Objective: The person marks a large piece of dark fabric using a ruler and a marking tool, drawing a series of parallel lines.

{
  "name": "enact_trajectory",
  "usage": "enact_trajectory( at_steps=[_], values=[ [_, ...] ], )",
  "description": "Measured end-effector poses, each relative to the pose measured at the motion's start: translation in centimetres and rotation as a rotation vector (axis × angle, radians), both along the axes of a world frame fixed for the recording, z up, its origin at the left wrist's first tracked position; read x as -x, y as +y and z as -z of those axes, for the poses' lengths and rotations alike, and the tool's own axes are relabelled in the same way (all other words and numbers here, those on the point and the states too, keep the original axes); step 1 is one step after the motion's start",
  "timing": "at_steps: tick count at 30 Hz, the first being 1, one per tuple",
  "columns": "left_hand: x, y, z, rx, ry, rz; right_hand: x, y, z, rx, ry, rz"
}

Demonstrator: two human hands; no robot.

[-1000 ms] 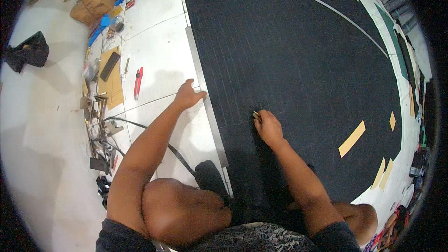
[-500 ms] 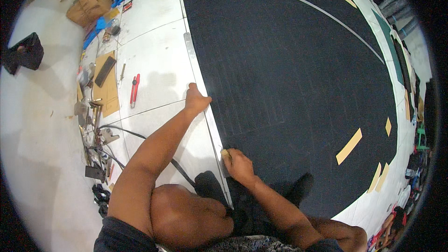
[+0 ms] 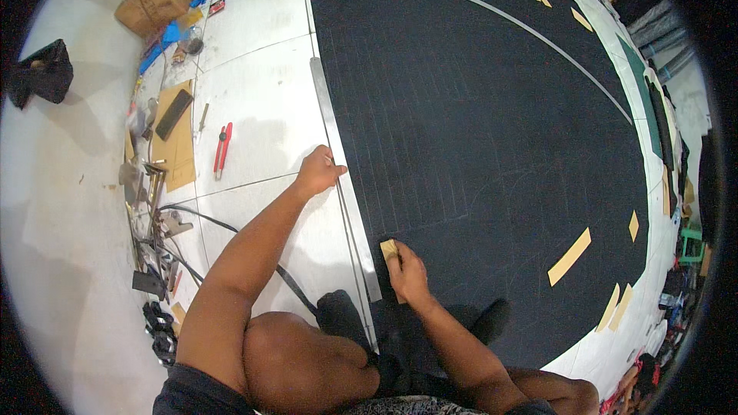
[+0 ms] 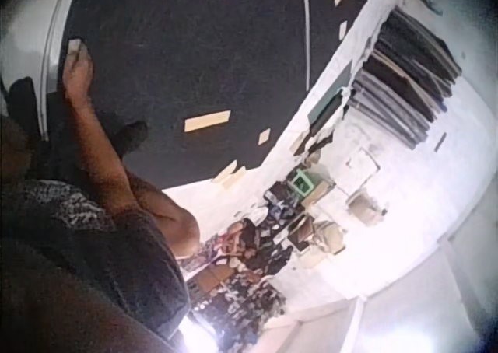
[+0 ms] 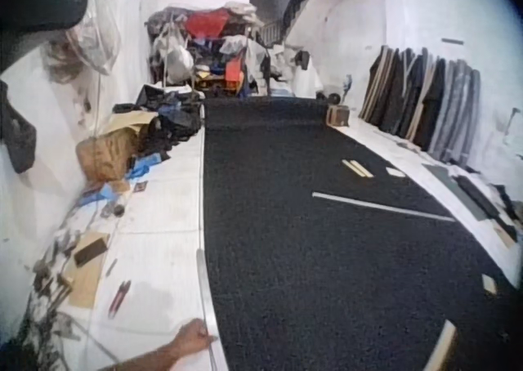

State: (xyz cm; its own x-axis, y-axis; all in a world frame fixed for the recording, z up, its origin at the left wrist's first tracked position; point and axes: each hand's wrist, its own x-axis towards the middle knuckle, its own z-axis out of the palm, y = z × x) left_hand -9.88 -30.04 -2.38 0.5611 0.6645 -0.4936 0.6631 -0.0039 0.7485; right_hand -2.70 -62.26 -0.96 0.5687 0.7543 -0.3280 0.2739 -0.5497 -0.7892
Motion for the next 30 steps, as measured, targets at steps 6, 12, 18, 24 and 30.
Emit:
enact_trajectory(
  at_steps=[6, 12, 18, 24, 30],
  values=[
    [0.9, 1.0, -1.3, -0.388, 0.141, 0.221, 1.3, 0.4, -2.0, 0.048, -0.008, -0.111],
    [0.8, 1.1, -3.2, -0.587, 0.213, 0.374, 4.2, -0.9, -3.1, 0.176, -0.217, -0.417],
    [1.6, 1.0, -1.2, -0.685, 0.187, 0.352, 5.0, -0.9, -1.9, 0.094, -0.28, -0.376],
    [0.8, 1.7, -1.8, -0.638, 0.23, 0.428, 4.6, 0.2, -2.9, 0.158, -0.269, -0.391],
    [1.0, 2.5, -0.8, -0.729, 0.273, 0.521, 5.3, 0.2, -2.4, 0.082, -0.091, -0.236]
  ],
)
